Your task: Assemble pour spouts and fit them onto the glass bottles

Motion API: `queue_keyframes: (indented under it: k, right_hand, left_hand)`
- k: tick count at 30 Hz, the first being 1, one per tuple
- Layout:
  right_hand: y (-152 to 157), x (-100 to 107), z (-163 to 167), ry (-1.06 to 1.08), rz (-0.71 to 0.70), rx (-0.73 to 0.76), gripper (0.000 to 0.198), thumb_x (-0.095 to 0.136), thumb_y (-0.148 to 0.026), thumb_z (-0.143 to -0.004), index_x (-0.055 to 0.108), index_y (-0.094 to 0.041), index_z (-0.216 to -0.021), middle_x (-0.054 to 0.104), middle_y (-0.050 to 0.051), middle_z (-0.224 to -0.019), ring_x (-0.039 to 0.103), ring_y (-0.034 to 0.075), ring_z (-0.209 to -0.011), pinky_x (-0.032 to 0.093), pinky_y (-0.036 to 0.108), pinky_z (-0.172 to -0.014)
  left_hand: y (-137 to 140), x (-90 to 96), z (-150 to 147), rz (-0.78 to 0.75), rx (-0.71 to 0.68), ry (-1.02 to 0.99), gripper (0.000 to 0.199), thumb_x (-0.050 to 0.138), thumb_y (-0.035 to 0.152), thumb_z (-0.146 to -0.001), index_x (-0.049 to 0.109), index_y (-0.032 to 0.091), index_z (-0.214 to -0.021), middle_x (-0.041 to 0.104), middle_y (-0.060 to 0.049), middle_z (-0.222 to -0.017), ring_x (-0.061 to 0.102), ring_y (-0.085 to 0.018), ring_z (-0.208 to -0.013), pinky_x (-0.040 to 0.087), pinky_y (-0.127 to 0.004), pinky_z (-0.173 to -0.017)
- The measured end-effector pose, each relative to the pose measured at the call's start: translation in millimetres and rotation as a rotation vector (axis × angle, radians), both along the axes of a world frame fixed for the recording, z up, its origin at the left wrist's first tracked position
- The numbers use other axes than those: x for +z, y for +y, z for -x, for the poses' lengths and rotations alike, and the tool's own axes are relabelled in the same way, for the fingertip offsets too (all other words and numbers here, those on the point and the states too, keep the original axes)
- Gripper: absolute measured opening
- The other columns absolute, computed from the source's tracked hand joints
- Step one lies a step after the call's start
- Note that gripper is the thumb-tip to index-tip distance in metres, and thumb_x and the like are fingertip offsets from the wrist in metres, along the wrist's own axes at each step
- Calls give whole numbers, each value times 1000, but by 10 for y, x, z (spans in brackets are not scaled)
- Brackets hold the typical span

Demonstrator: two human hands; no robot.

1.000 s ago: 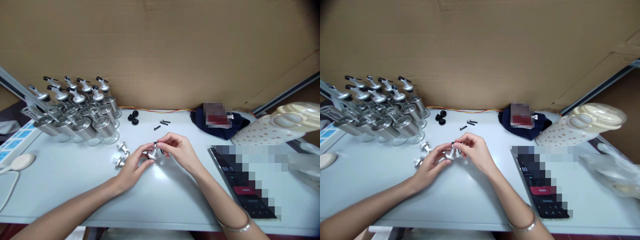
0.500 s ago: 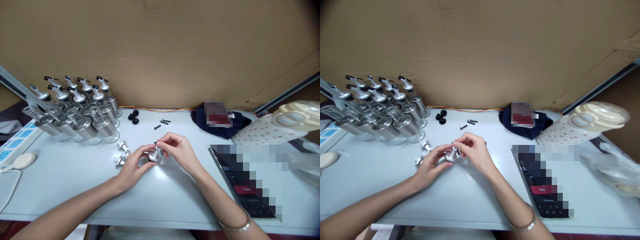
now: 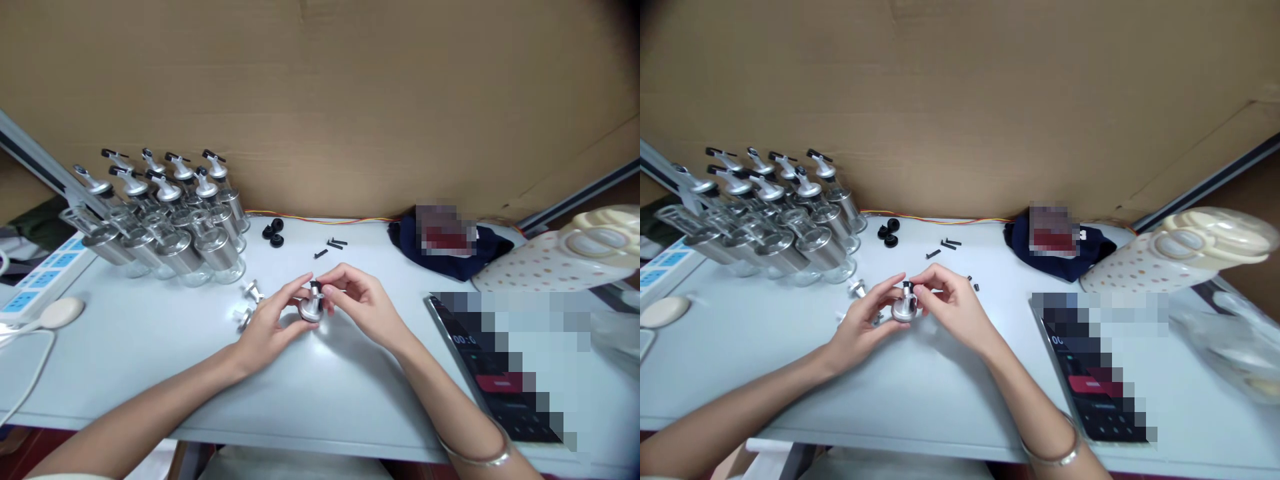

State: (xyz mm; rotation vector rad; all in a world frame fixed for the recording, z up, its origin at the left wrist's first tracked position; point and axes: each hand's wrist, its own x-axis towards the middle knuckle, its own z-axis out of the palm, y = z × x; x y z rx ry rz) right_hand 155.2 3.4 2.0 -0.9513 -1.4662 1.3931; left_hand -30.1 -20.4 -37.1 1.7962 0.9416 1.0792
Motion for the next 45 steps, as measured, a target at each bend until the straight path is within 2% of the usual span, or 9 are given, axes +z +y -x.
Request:
queue_keyframes:
  k: [4, 7, 11, 20, 26, 34, 40, 45]
  right_hand:
    - [-7, -15, 5, -19, 7, -1, 20, 71, -37, -75, 63, -19, -80, 62, 0, -69, 54, 11, -56, 47, 26, -55]
    - [-7, -18, 8, -30, 8, 3, 22, 70, -39, -75, 61, -19, -77, 61, 0, -67, 51, 11, -54, 43, 25, -53]
    - [-7, -25, 13, -20, -16, -14, 23, 71, -39, -76, 62, -18, -76, 63, 1, -68, 52, 11, -55, 43, 25, -54]
    - [-13, -65, 39, -47, -103, -145, 11, 70, -30, -75, 66, -19, -75, 68, 3, -71, 62, 15, -64, 50, 28, -60]
    - [-19, -55, 40, -56, -139, -148, 8, 69, -28, -75, 69, -20, -75, 72, 4, -72, 66, 17, -67, 53, 30, -62]
    - [8, -41, -6, -80, -31, -97, 15, 76, -33, -69, 72, -19, -76, 73, 4, -72, 66, 17, -62, 53, 30, -58]
    - [9, -49, -6, -112, -14, -86, 19, 68, -35, -77, 70, -19, -86, 67, 0, -57, 61, 15, -50, 52, 29, -53]
    - [17, -60, -15, -199, -57, -136, 18, 64, -35, -78, 70, -19, -84, 70, 2, -65, 63, 16, -52, 51, 29, -55]
  left_hand:
    - [-3, 43, 0, -95, 42, 95, 54, 68, 22, -83, 51, 27, -134, 67, -5, -108, 63, -17, -87, 53, -31, -83]
    - [11, 60, 0, -180, 44, 113, 53, 68, 17, -83, 54, 28, -132, 66, -4, -100, 60, -15, -79, 52, -27, -75]
    - [24, 60, 1, -246, 29, 107, 59, 67, 13, -83, 50, 31, -137, 64, -3, -101, 60, -15, -85, 51, -28, -80]
    - [25, 48, 4, -263, -15, 186, 70, 68, 29, -84, 36, 31, -146, 63, -4, -98, 60, -18, -85, 52, -32, -79]
    - [34, -6, 10, -230, -12, 200, 67, 69, 32, -83, 40, 28, -144, 64, -5, -97, 60, -18, -83, 53, -32, -78]
    - [32, 1, -6, -246, -4, 209, 65, 68, 31, -84, 41, 28, -143, 64, -5, -98, 60, -19, -87, 52, -32, -80]
    - [44, -12, 4, -239, 5, 211, 59, 66, 31, -85, 45, 27, -140, 62, -6, -98, 60, -20, -89, 51, -34, -82]
    - [39, -15, -1, -240, -6, 221, 61, 65, 31, -86, 42, 26, -142, 62, -6, -99, 59, -19, -90, 51, -32, -81]
